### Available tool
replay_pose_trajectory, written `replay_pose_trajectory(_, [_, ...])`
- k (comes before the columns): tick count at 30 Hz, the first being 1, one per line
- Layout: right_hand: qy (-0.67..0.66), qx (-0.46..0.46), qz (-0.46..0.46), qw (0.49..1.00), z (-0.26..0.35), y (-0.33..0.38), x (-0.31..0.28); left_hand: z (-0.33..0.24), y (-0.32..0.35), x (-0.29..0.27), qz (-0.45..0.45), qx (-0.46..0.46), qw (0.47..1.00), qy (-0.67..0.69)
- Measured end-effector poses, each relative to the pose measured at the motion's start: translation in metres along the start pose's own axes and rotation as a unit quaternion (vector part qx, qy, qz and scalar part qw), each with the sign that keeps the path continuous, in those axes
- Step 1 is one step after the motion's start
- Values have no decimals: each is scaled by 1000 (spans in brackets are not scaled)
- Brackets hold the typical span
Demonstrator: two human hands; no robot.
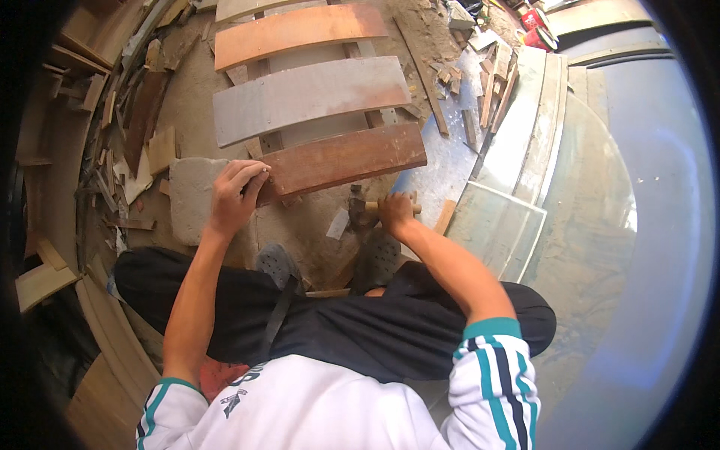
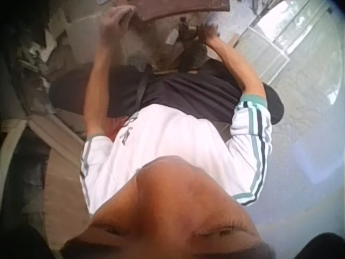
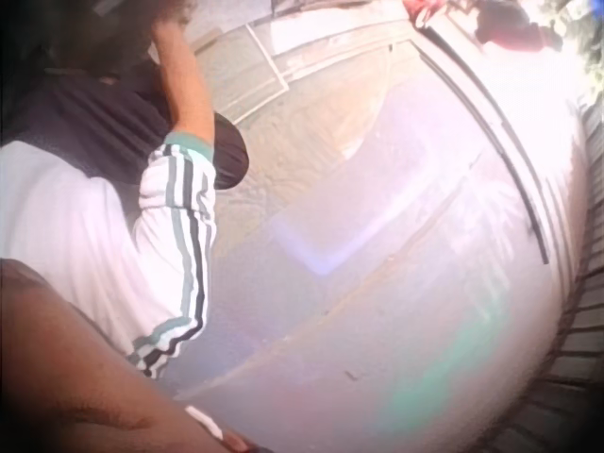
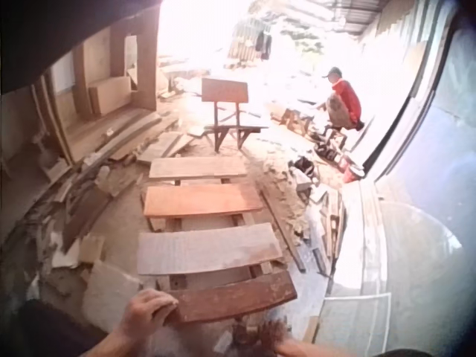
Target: The person sits on the floor and assembles a small wooden stool or pallet by hand. They align wooden slats, insert small wooden dowels into pre-drilled holes, and use a hammer to drive the dowels in to secure the pieces together.
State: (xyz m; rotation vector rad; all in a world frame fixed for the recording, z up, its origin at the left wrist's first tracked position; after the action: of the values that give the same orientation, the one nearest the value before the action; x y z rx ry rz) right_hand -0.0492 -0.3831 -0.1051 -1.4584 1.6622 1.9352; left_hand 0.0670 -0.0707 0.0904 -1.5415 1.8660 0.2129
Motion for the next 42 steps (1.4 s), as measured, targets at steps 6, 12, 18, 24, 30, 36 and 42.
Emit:
replay_pose_trajectory(6, [-214, -51, -9, 975, -22, -36, 12, 7, -1, 0, 17, -32, 999, 12])
replay_pose_trajectory(12, [-198, -42, -65, 977, 0, -39, 31, 5, -6, -4, 53, -30, 998, 23])
replay_pose_trajectory(18, [-223, -83, -71, 969, 5, -29, 2, 10, -3, -5, 41, -20, 999, 27])
replay_pose_trajectory(24, [-310, -182, -10, 933, 16, 29, -64, 2, -4, 0, 19, 18, 999, 22])
replay_pose_trajectory(30, [-458, -160, -6, 875, 27, 110, -241, 8, 0, -5, 11, 31, 999, 25])
replay_pose_trajectory(36, [-643, -14, -267, 718, 41, 118, -300, 9, 0, -5, 32, 41, 998, 36])
replay_pose_trajectory(42, [-627, 48, -311, 713, 66, 76, -278, 12, -11, -2, 60, 46, 996, 39])
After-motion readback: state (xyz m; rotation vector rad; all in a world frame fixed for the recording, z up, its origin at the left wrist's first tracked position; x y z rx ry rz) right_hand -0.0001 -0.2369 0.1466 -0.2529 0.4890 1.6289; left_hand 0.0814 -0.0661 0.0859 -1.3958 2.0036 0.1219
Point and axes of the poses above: each hand's wrist, its own y-axis away from the middle knuckle, its own x-axis out of the palm, z = x × y, the point moved 6 cm from there along -y, towards the middle knuckle, and after that the axes turned 12 degrees about -x, right-handed, at the moved point
